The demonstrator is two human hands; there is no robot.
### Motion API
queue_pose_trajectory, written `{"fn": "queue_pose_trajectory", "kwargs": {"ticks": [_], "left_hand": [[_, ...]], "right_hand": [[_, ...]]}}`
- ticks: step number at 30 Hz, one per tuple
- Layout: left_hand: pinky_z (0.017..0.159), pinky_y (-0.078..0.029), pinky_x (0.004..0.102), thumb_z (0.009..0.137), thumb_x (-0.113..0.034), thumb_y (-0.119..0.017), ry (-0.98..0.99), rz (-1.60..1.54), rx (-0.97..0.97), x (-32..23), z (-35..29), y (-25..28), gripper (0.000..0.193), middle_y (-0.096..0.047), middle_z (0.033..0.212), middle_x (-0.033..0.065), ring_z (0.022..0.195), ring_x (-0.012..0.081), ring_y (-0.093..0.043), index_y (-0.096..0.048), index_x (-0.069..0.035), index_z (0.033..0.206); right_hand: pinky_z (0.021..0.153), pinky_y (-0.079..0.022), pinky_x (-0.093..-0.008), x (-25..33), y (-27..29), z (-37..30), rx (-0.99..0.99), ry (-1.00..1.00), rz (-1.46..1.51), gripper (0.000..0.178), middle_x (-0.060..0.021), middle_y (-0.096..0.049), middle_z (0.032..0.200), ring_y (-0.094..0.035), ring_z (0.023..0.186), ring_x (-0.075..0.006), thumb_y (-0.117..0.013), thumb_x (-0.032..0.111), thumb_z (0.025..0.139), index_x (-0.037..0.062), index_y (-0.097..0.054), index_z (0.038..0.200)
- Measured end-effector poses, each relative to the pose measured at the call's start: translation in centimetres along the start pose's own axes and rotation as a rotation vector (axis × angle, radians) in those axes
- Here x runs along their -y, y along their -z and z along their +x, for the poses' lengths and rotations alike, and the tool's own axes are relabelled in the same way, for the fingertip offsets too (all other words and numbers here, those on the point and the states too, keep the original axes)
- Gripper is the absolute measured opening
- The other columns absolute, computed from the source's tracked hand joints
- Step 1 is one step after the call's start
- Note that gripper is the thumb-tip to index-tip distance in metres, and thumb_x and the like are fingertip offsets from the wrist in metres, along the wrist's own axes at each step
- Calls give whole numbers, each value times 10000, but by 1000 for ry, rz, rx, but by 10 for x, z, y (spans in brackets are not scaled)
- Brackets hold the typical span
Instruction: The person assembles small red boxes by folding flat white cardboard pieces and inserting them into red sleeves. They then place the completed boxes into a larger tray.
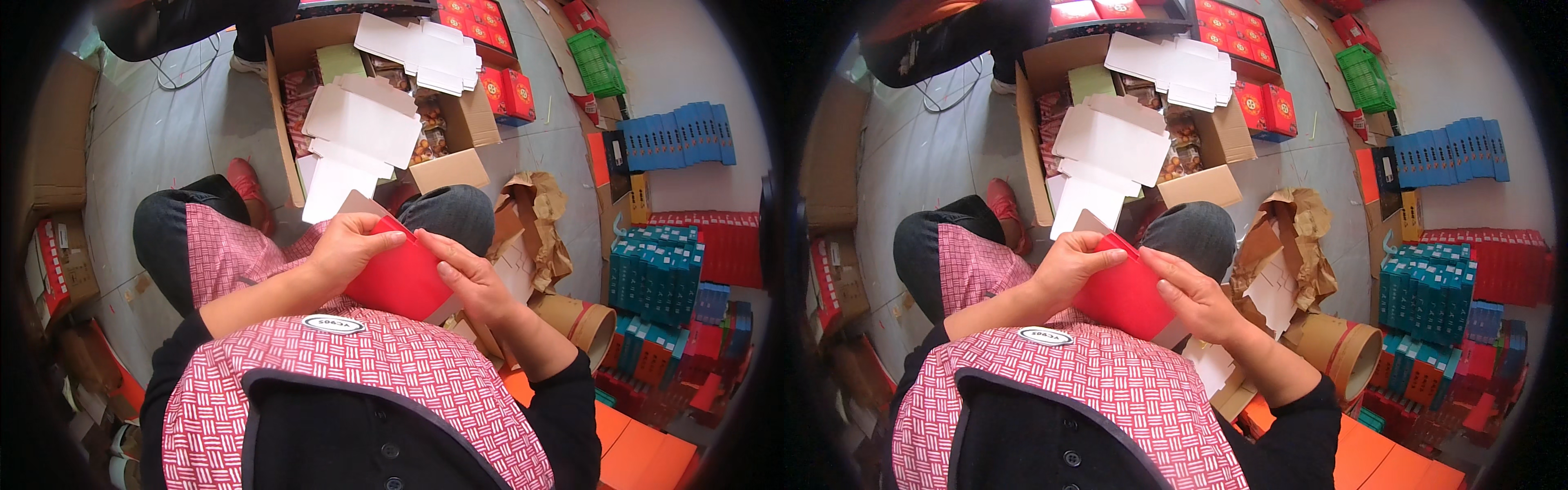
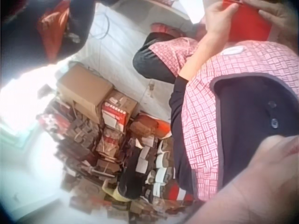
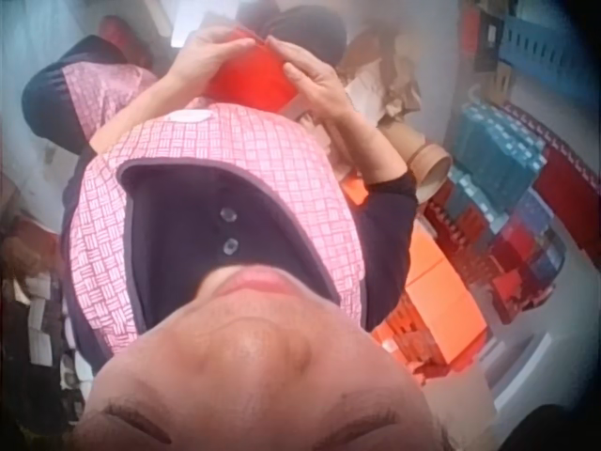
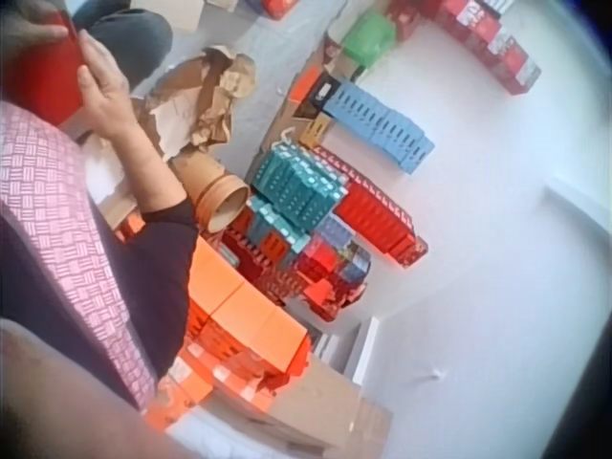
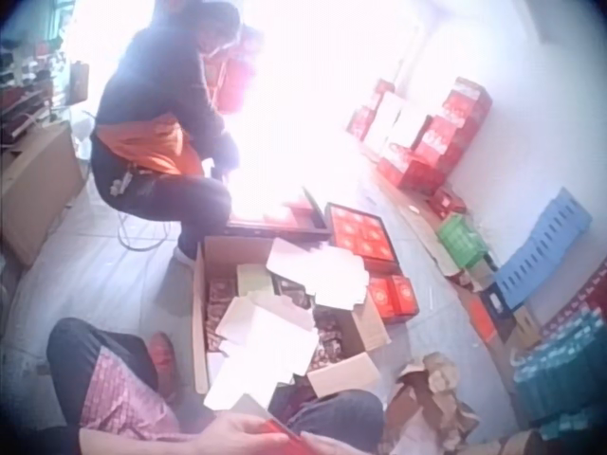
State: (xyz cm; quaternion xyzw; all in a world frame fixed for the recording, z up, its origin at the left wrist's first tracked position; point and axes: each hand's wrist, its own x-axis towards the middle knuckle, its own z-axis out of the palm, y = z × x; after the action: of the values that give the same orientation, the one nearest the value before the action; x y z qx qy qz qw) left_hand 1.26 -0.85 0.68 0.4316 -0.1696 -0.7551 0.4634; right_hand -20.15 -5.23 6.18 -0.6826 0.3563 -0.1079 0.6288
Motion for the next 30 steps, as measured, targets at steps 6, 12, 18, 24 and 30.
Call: {"fn": "queue_pose_trajectory", "kwargs": {"ticks": [6,12,18,24,30], "left_hand": [[607,-514,230,862,-113,-653,-10,-2,-15,-1,2,1,116,-688,808,80,680,115,-639,-686,-7,893],[616,-515,234,862,-115,-656,-4,-8,-5,-1,0,1,129,-689,816,81,688,110,-637,-683,6,894],[631,-513,231,868,-120,-651,-32,-40,33,-2,-1,3,129,-689,825,75,696,107,-636,-685,0,900],[633,-511,228,865,-119,-653,-39,-13,15,1,-2,4,128,-689,823,71,698,105,-634,-687,0,898],[627,-511,229,857,-115,-658,-79,34,45,0,-4,2,124,-688,807,69,695,105,-632,-689,-1,893]], "right_hand": [[1079,-286,-325,2,6,-1,47,-34,121,393,-133,-399,1427,-374,1316,-215,-417,142,989,23,-454,1362],[1079,-288,-337,4,9,0,98,-29,31,379,-147,-366,1450,-358,1329,-234,-429,161,988,23,-488,1336],[1075,-294,-341,5,8,3,58,-106,76,371,-150,-358,1453,-354,1330,-235,-437,174,987,37,-508,1324],[1071,-298,-345,1,7,2,92,-62,87,368,-147,-359,1448,-364,1318,-226,-453,150,975,42,-514,1321],[1034,-344,-340,9,12,4,133,-28,78,363,-132,-432,1384,-432,1249,-203,-505,84,936,40,-541,1295]]}}
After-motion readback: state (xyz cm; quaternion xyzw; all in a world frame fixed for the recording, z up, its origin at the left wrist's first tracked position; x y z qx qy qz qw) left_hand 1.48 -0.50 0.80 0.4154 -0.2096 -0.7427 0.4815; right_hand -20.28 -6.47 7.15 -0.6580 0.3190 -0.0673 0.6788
